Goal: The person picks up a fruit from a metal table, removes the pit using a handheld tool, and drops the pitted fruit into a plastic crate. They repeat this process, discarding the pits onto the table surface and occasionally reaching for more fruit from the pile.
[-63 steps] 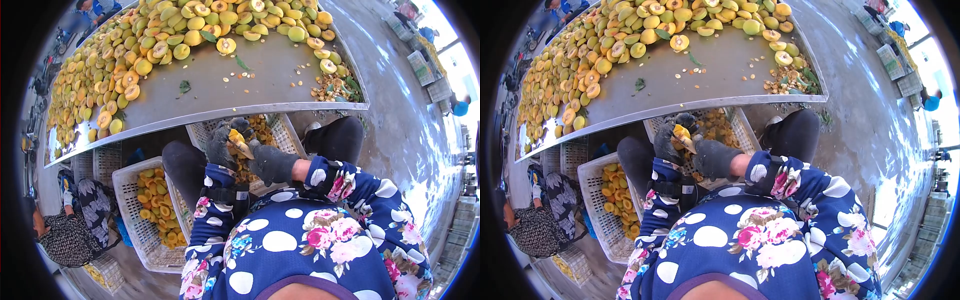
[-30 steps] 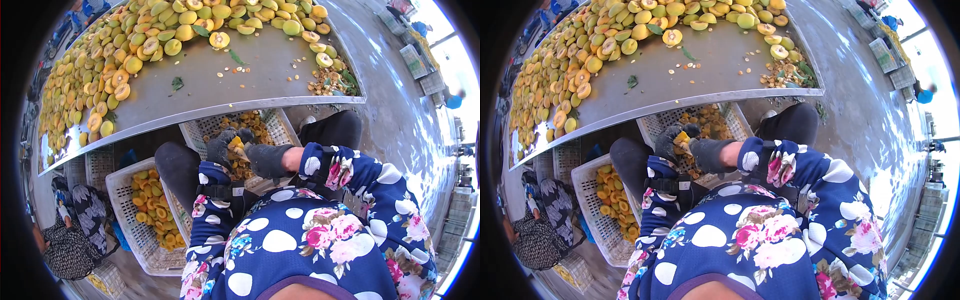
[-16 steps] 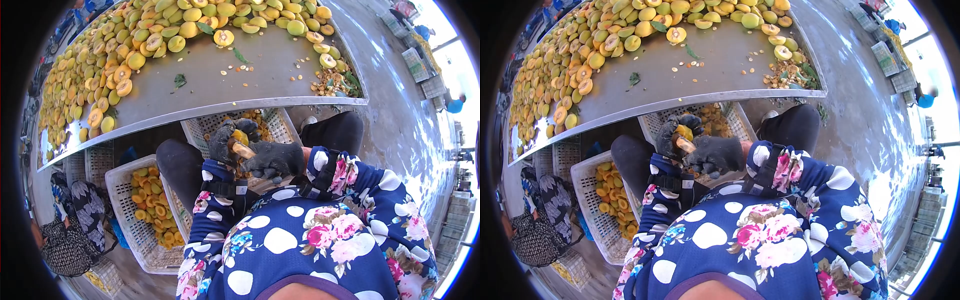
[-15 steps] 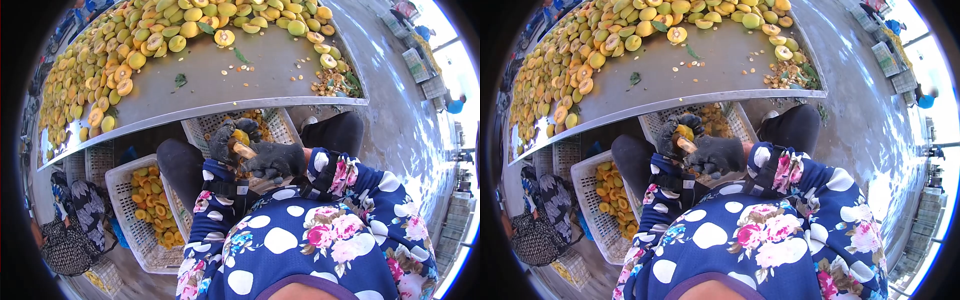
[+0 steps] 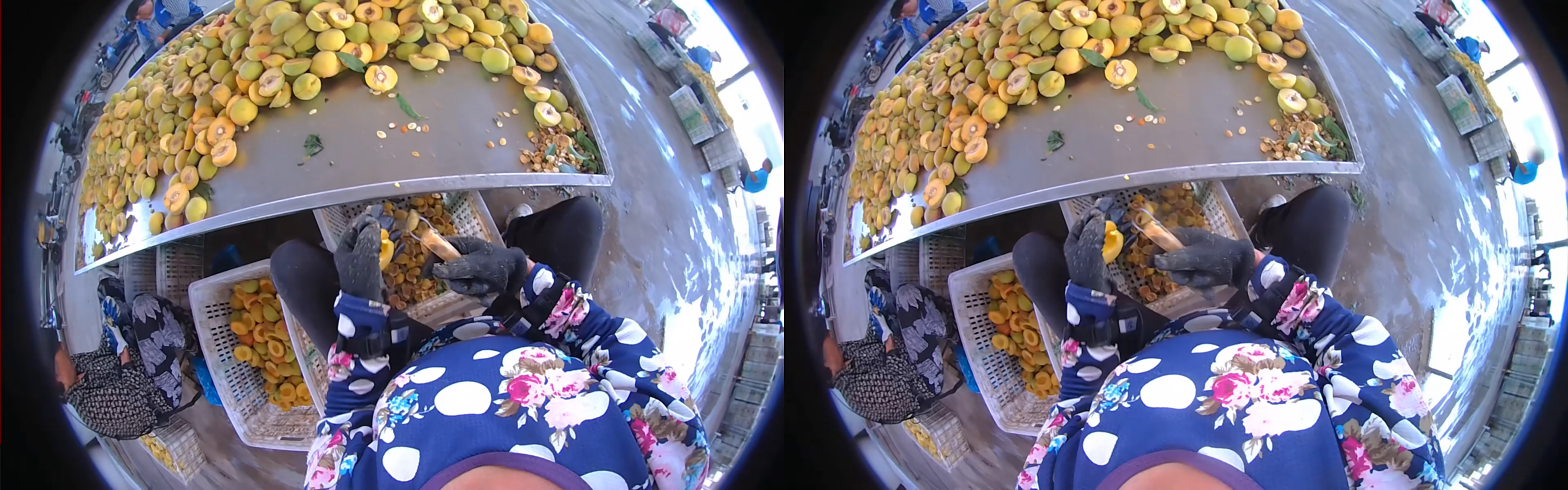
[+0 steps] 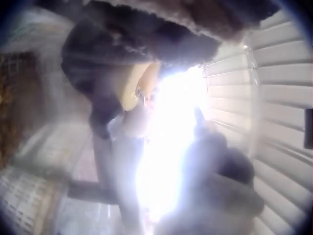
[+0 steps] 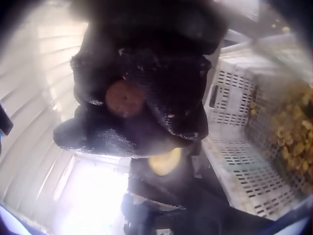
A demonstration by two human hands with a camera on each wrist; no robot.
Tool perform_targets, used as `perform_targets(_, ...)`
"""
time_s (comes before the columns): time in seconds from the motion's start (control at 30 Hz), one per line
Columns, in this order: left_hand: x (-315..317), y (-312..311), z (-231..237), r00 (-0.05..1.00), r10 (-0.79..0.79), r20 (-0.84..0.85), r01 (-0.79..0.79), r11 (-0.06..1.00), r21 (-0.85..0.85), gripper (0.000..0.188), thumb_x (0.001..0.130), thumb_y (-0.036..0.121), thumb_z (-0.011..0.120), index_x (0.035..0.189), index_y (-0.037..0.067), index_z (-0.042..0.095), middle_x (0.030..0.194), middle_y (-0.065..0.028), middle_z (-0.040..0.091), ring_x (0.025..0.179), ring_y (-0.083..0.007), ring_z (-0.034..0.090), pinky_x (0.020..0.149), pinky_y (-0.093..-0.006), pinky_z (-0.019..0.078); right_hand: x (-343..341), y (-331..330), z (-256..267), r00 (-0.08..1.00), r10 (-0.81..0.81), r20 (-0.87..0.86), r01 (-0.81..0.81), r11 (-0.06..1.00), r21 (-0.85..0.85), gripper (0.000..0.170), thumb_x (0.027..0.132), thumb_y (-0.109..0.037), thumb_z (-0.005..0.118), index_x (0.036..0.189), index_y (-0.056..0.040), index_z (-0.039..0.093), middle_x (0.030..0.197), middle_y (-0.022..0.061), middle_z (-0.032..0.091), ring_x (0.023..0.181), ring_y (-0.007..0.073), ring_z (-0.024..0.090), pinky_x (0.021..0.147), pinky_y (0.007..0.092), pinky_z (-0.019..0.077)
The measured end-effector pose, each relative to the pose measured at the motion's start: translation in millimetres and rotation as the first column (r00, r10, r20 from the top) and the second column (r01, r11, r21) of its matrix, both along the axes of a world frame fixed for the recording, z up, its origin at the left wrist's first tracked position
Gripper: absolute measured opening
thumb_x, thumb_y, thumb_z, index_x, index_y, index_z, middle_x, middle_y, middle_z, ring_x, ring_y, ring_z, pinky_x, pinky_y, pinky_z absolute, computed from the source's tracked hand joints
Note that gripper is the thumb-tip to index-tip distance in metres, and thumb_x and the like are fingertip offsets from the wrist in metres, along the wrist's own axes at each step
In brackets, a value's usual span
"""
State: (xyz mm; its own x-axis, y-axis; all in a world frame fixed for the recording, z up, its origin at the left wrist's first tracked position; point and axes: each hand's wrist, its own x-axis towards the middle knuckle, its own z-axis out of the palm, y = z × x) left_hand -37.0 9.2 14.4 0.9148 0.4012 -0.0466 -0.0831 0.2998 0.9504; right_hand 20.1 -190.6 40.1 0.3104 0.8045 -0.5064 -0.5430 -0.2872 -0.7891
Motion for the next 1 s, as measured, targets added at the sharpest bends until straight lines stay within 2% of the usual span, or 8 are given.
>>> perform_targets(0.1, -23, 31, 43, 0.975, 0.005, 0.221, 0.048, 0.971, -0.234, 0.024, 0.085, 0.012, 0.052, 0.104, -0.003, 0.055, 0.108, -0.0217, 0.055, 0.101, -0.0337, 0.055, 0.084, -0.0333, 0.0478, -7, -1, -2, 0.880, 0.345, 0.325, -0.100, 0.805, -0.585, 0.028, 0.083, -0.025, 0.055, 0.099, -0.0033, 0.047, 0.066, 0.0074, 0.054, 0.049, 0.0156, 0.054, 0.038, 0.0292, 0.0425)
perform_targets(0.17, -53, 76, 56, 0.973, 0.176, 0.151, -0.158, 0.979, -0.126, 0.028, 0.087, 0.015, 0.050, 0.105, -0.006, 0.052, 0.109, -0.0248, 0.053, 0.099, -0.0357, 0.055, 0.080, -0.0423, 0.0504, -16, -33, -121, 0.392, 0.605, 0.693, -0.113, 0.779, -0.617, 0.030, 0.081, -0.024, 0.054, 0.101, -0.0018, 0.048, 0.070, 0.0095, 0.056, 0.053, 0.0193, 0.056, 0.041, 0.0327, 0.0443)
perform_targets(0.23, -82, 102, 105, 0.976, 0.201, 0.086, -0.193, 0.977, -0.095, 0.030, 0.086, 0.014, 0.050, 0.108, -0.006, 0.053, 0.097, -0.0187, 0.060, 0.088, -0.0276, 0.060, 0.081, -0.0326, 0.0493, -17, -19, -47, 0.945, 0.302, 0.123, -0.171, 0.780, -0.602, 0.031, 0.080, -0.024, 0.052, 0.103, -0.0033, 0.049, 0.072, 0.0094, 0.056, 0.054, 0.0184, 0.055, 0.043, 0.0338, 0.0454)
perform_targets(0.33, -137, 194, 60, 0.825, 0.401, -0.399, 0.176, 0.490, 0.854, 0.024, 0.083, 0.019, 0.055, 0.095, -0.001, 0.062, 0.082, -0.0091, 0.064, 0.078, -0.0159, 0.060, 0.071, -0.0284, 0.0470, -13, -23, -47, 0.925, 0.313, 0.214, -0.148, 0.818, -0.556, 0.033, 0.079, -0.024, 0.052, 0.105, -0.0040, 0.048, 0.072, 0.0093, 0.056, 0.053, 0.0185, 0.054, 0.042, 0.0325, 0.0457)
perform_targets(0.43, -91, 173, 99, 0.597, 0.618, -0.512, 0.501, 0.211, 0.839, 0.026, 0.080, 0.023, 0.056, 0.094, 0.002, 0.062, 0.069, -0.0130, 0.060, 0.073, -0.0088, 0.057, 0.068, -0.0281, 0.0455, -9, -22, -51, 0.959, 0.226, 0.172, -0.101, 0.837, -0.538, 0.033, 0.080, -0.024, 0.052, 0.105, -0.0030, 0.048, 0.073, 0.0106, 0.056, 0.053, 0.0189, 0.055, 0.040, 0.0316, 0.0458)
perform_targets(0.63, 92, 190, 91, 0.953, 0.096, -0.286, 0.129, 0.726, 0.676, 0.020, 0.083, 0.014, 0.056, 0.100, 0.003, 0.060, 0.079, 0.0006, 0.057, 0.068, -0.0070, 0.053, 0.059, -0.0183, 0.0431, -5, -15, -49, 0.928, 0.337, 0.159, -0.195, 0.803, -0.563, 0.044, 0.081, -0.026, 0.051, 0.118, -0.0029, 0.042, 0.070, 0.0126, 0.056, 0.049, 0.0209, 0.055, 0.039, 0.0326, 0.0446)
perform_targets(0.9, 297, 187, 14, 0.916, 0.380, -0.126, 0.220, -0.214, 0.952, 0.035, 0.080, 0.036, 0.048, 0.084, 0.005, 0.064, 0.083, -0.0177, 0.063, 0.084, -0.0338, 0.059, 0.075, -0.0424, 0.0446, 4, -17, -58, 0.870, 0.396, 0.295, -0.175, 0.805, -0.567, 0.048, 0.082, -0.030, 0.047, 0.121, -0.0016, 0.042, 0.087, 0.0177, 0.060, 0.058, 0.0221, 0.059, 0.044, 0.0319, 0.0469)
perform_targets(1.0, 287, 172, 4, 0.883, 0.438, -0.167, 0.224, -0.080, 0.971, 0.050, 0.074, 0.048, 0.055, 0.099, 0.004, 0.059, 0.087, -0.0172, 0.063, 0.080, -0.0313, 0.060, 0.073, -0.0402, 0.0467, 13, -9, -30, 0.875, 0.434, 0.212, -0.257, 0.790, -0.557, 0.047, 0.083, -0.033, 0.047, 0.117, 0.0005, 0.044, 0.090, 0.0208, 0.060, 0.065, 0.0256, 0.061, 0.054, 0.0336, 0.0475)
